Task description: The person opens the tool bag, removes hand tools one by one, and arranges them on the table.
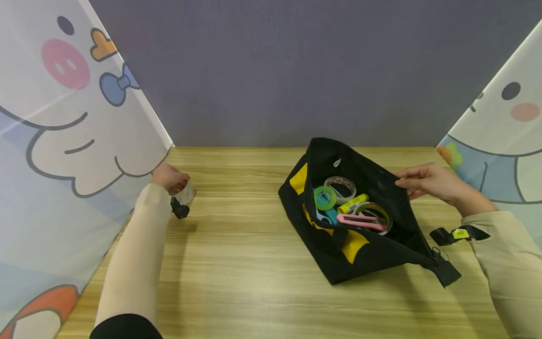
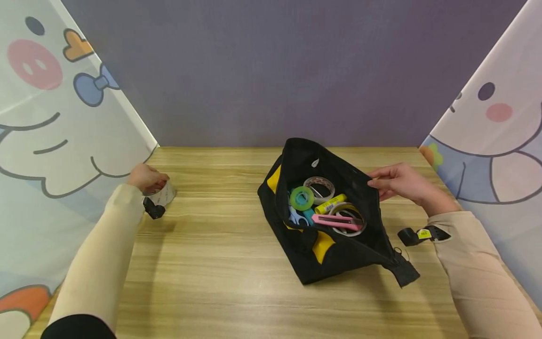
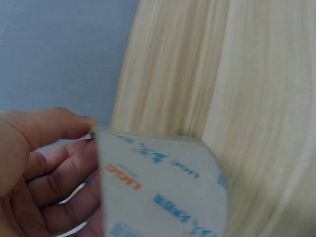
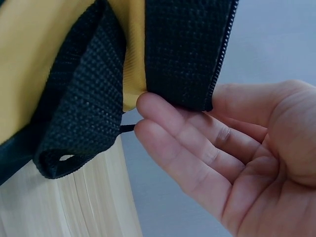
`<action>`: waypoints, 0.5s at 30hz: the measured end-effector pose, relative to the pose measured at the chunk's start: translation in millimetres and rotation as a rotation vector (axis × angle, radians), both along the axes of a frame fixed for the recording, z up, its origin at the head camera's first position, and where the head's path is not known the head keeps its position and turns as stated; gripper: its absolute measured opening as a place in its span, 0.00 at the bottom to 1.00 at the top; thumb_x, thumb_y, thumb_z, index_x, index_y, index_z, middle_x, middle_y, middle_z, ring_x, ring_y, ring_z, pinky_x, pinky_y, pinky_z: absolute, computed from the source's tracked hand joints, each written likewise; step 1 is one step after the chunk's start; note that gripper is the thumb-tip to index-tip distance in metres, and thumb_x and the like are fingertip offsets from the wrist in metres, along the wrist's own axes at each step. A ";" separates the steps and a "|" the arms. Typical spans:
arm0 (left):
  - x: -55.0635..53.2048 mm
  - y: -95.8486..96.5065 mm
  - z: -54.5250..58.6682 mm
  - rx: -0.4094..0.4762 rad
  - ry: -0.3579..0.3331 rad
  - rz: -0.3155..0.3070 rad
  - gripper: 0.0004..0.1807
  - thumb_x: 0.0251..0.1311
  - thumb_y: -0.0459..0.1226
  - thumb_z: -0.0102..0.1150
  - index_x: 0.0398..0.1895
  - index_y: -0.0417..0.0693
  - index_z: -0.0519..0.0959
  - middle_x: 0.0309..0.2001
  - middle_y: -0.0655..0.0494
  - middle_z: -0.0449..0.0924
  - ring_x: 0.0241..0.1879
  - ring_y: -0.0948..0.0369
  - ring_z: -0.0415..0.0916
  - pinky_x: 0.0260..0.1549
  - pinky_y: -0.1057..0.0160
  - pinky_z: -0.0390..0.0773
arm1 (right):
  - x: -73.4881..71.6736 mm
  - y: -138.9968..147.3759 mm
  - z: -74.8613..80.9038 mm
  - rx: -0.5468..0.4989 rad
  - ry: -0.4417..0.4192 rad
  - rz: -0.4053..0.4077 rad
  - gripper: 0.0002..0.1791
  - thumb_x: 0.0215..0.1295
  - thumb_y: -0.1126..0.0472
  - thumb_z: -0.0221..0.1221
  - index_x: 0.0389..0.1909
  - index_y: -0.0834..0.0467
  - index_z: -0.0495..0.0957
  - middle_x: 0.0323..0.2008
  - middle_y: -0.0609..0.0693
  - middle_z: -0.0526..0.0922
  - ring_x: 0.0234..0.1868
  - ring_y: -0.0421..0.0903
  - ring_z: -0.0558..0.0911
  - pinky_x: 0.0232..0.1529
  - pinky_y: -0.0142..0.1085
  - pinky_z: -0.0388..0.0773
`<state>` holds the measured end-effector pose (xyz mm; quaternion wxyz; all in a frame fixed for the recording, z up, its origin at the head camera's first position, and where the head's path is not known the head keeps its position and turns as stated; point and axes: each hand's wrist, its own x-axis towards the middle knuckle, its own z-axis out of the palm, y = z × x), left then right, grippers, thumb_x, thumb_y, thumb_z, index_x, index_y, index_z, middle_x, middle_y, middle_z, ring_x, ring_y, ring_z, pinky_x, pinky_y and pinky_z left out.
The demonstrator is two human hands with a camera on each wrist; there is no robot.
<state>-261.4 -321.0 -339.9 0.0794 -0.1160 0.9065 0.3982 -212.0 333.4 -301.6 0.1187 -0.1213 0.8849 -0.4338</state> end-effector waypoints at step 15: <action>-13.1 22.0 32.6 0.144 0.067 -0.014 0.24 0.64 0.40 0.62 0.54 0.27 0.78 0.29 0.57 0.86 0.27 0.64 0.84 0.32 0.60 0.86 | -2.9 -0.1 2.1 0.018 -0.003 0.009 0.21 0.75 0.70 0.52 0.60 0.83 0.65 0.27 0.50 0.82 0.28 0.43 0.84 0.32 0.37 0.85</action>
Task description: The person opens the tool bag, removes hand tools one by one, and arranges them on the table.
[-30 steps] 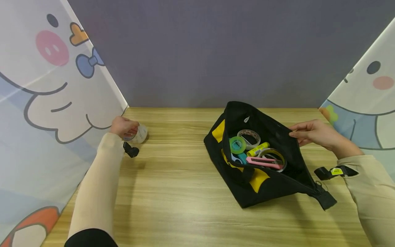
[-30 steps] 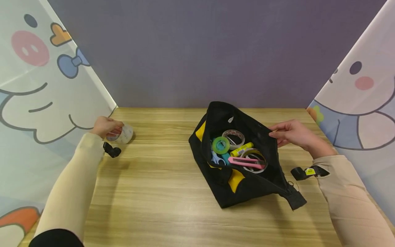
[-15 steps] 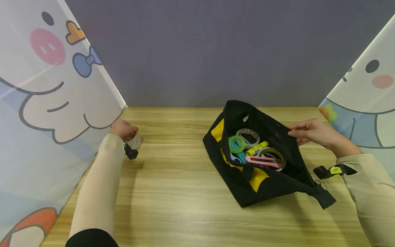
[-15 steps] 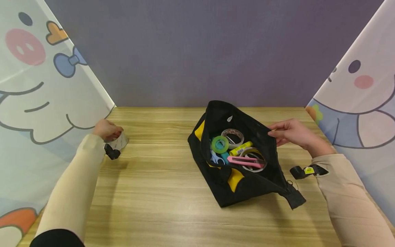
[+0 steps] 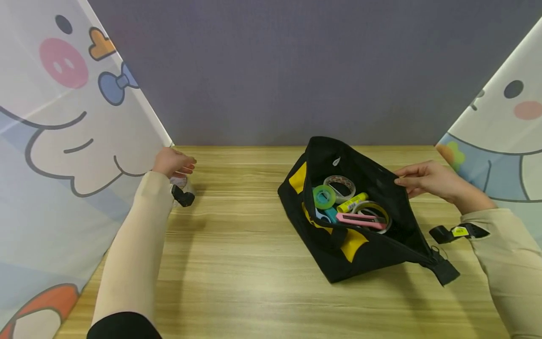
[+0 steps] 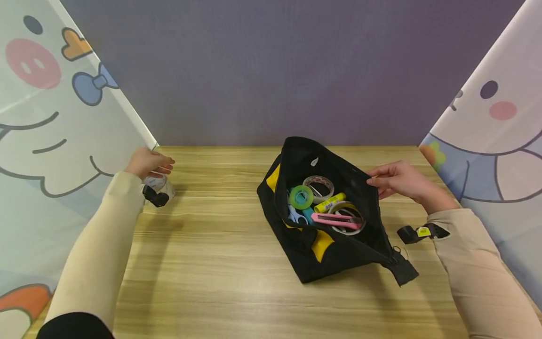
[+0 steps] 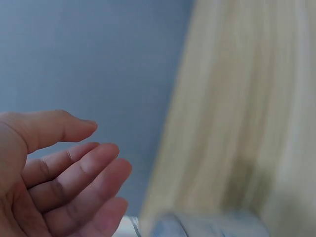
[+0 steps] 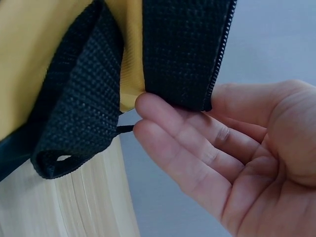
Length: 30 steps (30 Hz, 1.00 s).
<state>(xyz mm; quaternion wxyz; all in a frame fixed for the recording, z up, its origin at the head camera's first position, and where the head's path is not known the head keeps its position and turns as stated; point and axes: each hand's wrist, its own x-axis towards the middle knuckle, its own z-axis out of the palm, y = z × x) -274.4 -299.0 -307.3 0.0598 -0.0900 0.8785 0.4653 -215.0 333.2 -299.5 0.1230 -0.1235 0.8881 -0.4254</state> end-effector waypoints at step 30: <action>-22.1 203.8 104.4 0.530 0.104 -0.164 0.16 0.67 0.34 0.62 0.56 0.37 0.81 0.54 0.43 0.82 0.49 0.53 0.83 0.47 0.57 0.83 | -2.3 -2.2 1.9 -0.008 0.008 0.020 0.21 0.74 0.71 0.52 0.59 0.84 0.66 0.27 0.50 0.82 0.27 0.43 0.83 0.30 0.37 0.85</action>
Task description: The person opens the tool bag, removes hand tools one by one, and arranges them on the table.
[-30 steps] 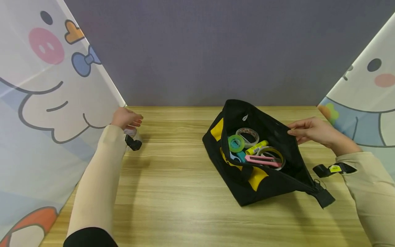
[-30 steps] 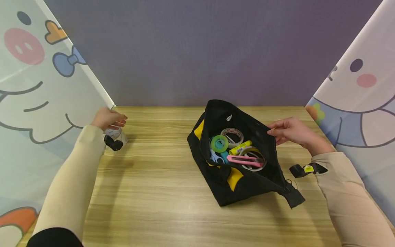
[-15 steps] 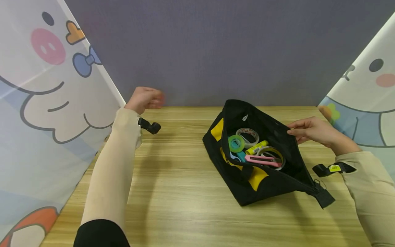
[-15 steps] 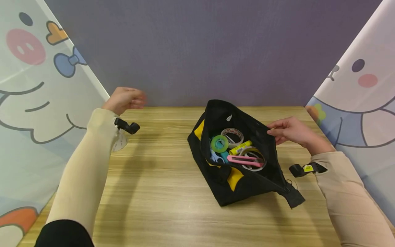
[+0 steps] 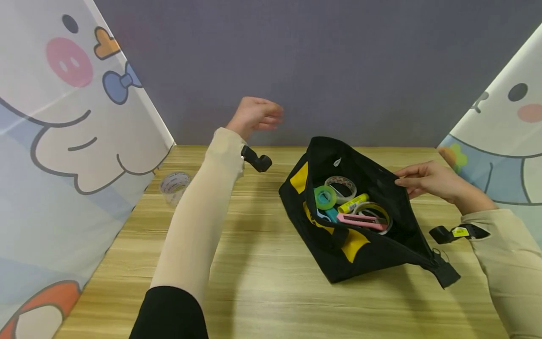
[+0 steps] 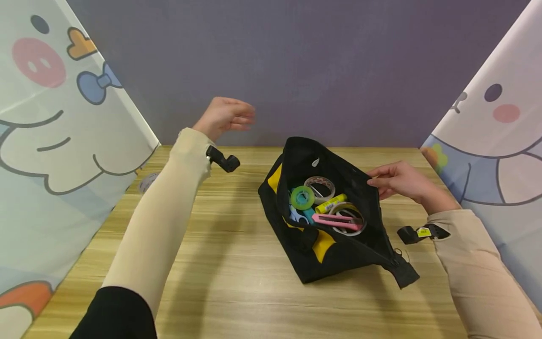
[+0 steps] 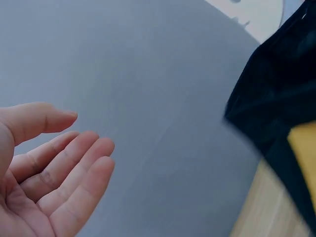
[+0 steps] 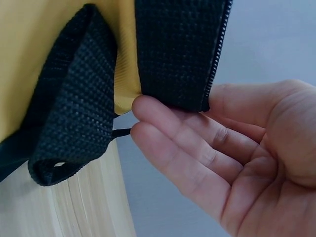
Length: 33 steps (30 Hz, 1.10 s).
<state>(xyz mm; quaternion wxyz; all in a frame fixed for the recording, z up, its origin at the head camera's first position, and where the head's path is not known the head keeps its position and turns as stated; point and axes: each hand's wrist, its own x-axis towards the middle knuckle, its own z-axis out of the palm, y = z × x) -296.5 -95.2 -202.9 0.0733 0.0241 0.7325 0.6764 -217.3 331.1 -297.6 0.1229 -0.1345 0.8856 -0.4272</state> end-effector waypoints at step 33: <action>17.1 155.3 -78.3 0.125 -0.002 -0.298 0.11 0.65 0.30 0.62 0.48 0.32 0.83 0.39 0.44 0.86 0.37 0.54 0.86 0.42 0.55 0.85 | -0.7 -2.6 1.3 0.006 0.014 0.008 0.20 0.72 0.73 0.54 0.58 0.83 0.68 0.26 0.51 0.82 0.27 0.44 0.84 0.30 0.39 0.85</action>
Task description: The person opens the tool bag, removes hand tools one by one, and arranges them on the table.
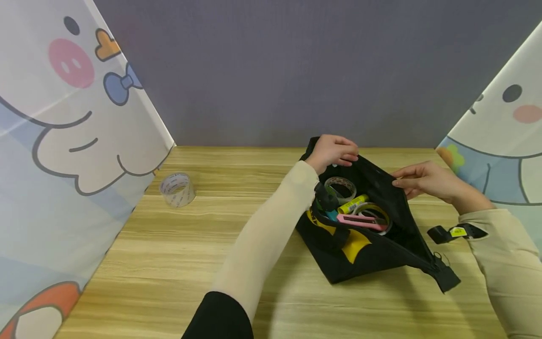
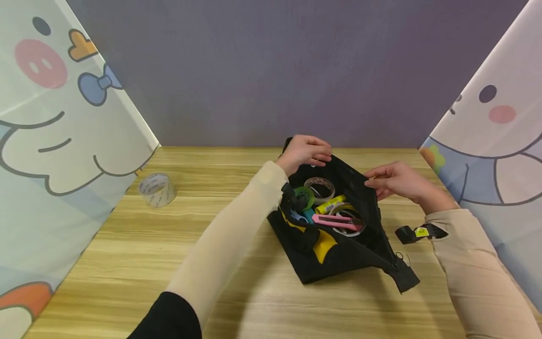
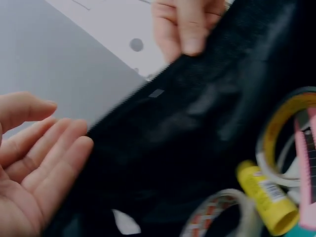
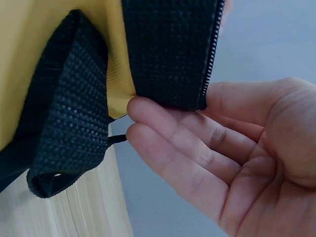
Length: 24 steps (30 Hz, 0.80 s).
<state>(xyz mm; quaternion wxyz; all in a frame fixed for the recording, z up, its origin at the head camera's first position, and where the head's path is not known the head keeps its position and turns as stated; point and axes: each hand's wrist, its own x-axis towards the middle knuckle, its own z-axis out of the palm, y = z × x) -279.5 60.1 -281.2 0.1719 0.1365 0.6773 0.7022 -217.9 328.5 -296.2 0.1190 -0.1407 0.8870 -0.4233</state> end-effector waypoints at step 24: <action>21.8 21.9 -61.2 -0.308 -0.081 -0.101 0.05 0.57 0.24 0.67 0.34 0.27 0.86 0.31 0.39 0.86 0.35 0.45 0.85 0.29 0.60 0.85 | -0.5 -2.1 -1.9 -0.001 -0.020 -0.006 0.19 0.72 0.73 0.53 0.57 0.83 0.69 0.25 0.52 0.80 0.27 0.44 0.83 0.30 0.38 0.85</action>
